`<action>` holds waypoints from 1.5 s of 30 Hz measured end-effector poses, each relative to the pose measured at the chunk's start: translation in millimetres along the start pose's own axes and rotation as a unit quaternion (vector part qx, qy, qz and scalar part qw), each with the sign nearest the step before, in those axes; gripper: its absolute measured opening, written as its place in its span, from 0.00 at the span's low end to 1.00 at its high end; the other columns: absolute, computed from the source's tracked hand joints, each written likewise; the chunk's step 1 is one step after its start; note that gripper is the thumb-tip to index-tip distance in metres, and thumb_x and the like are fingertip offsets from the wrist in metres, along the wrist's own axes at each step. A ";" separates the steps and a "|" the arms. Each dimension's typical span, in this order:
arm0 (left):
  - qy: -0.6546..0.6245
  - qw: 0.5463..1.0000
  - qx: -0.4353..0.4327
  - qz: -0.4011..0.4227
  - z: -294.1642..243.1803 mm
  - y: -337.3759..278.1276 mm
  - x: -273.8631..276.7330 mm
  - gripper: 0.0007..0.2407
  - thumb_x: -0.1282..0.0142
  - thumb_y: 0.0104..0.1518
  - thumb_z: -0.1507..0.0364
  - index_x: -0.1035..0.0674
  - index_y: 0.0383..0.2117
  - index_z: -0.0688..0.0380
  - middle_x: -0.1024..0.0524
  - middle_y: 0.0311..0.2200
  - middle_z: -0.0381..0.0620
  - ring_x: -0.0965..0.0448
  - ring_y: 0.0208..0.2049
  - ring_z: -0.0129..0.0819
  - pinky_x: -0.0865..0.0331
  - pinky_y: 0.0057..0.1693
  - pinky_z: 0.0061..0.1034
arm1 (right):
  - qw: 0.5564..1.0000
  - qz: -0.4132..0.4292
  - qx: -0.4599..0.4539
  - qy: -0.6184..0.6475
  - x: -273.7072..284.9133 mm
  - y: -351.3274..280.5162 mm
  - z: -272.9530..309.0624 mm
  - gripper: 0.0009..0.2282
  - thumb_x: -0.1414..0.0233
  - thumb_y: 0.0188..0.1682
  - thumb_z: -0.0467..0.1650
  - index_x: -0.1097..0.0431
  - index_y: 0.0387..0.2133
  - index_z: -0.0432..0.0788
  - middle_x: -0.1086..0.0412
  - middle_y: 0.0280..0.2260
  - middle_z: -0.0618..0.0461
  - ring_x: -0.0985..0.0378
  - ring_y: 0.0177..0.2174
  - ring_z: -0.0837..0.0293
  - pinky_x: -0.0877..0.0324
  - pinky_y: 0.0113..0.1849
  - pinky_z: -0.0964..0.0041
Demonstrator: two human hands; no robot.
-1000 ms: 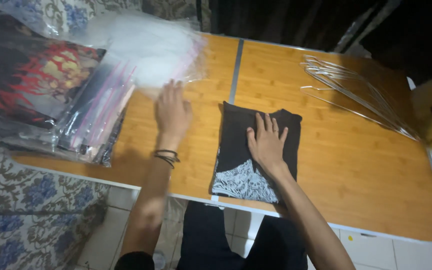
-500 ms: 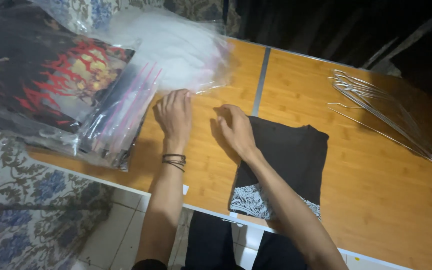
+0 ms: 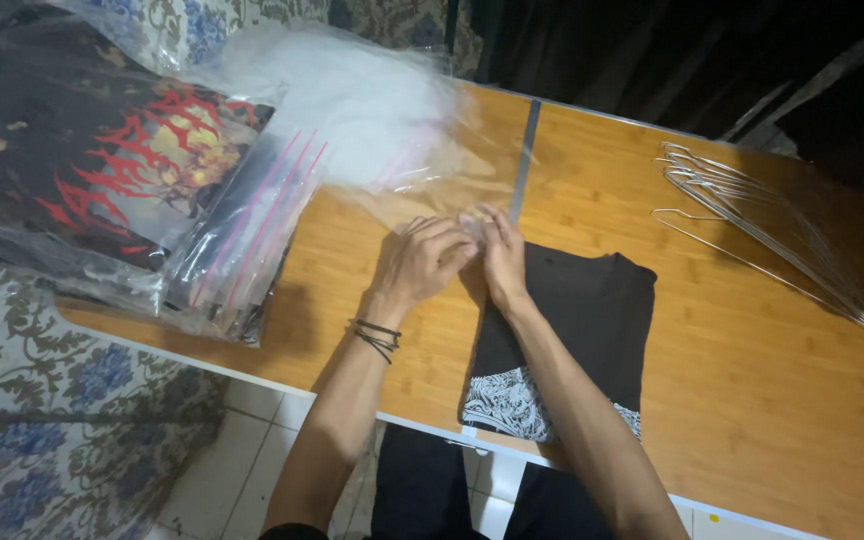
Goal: The person removes a black t-shirt from a hanger and lays it on a low wooden table. They fold the t-shirt neatly by hand, aligning the sleeves and hem, then place the folded garment into a clear plastic bag.
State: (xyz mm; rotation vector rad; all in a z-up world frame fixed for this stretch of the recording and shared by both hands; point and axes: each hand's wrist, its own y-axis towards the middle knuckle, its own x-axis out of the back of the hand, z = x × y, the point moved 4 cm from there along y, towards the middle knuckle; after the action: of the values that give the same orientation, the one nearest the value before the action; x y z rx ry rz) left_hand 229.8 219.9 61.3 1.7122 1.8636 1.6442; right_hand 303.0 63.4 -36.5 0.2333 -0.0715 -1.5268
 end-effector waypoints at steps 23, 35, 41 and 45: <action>-0.084 0.968 0.214 -0.099 50.4 -15.2 -21.8 0.05 0.46 0.66 0.73 0.21 0.41 0.59 0.21 0.34 0.44 0.24 0.30 0.33 0.29 0.38 0.25 | 0.994 0.064 -0.054 0.065 -7.2 -12.1 2.0 0.16 0.59 0.59 0.29 0.37 0.56 0.32 0.24 0.48 0.42 0.17 0.42 0.51 0.23 0.45 0.61; -0.085 0.962 0.158 -0.207 37.1 -16.7 -5.9 0.04 0.48 0.68 0.75 0.22 0.42 0.62 0.23 0.37 0.47 0.26 0.32 0.32 0.30 0.39 0.24 | 0.990 0.026 -0.028 0.134 1.8 -16.8 31.6 0.23 0.55 0.55 0.30 0.51 0.64 0.39 0.31 0.53 0.48 0.23 0.51 0.48 0.28 0.50 0.56; -0.054 0.984 0.107 -0.134 17.5 -6.6 -4.8 0.04 0.47 0.66 0.75 0.22 0.41 0.62 0.22 0.38 0.52 0.21 0.33 0.42 0.26 0.38 0.28 | 0.977 -0.077 -0.093 0.177 24.4 -0.9 25.5 0.18 0.53 0.57 0.28 0.46 0.59 0.35 0.29 0.46 0.40 0.19 0.40 0.49 0.21 0.41 0.56; -0.033 0.982 0.083 -0.168 20.7 -12.9 -9.2 0.03 0.46 0.67 0.76 0.22 0.40 0.63 0.22 0.37 0.51 0.21 0.34 0.41 0.26 0.40 0.27 | 0.988 -0.087 -0.072 0.103 53.2 8.1 11.4 0.15 0.56 0.55 0.26 0.39 0.54 0.32 0.26 0.42 0.38 0.16 0.34 0.51 0.17 0.36 0.60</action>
State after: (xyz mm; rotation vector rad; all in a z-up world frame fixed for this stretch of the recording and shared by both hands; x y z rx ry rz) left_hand 239.2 228.3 38.5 1.3849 2.1650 1.3208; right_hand 311.2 9.6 -29.1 0.2860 0.2271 -1.6657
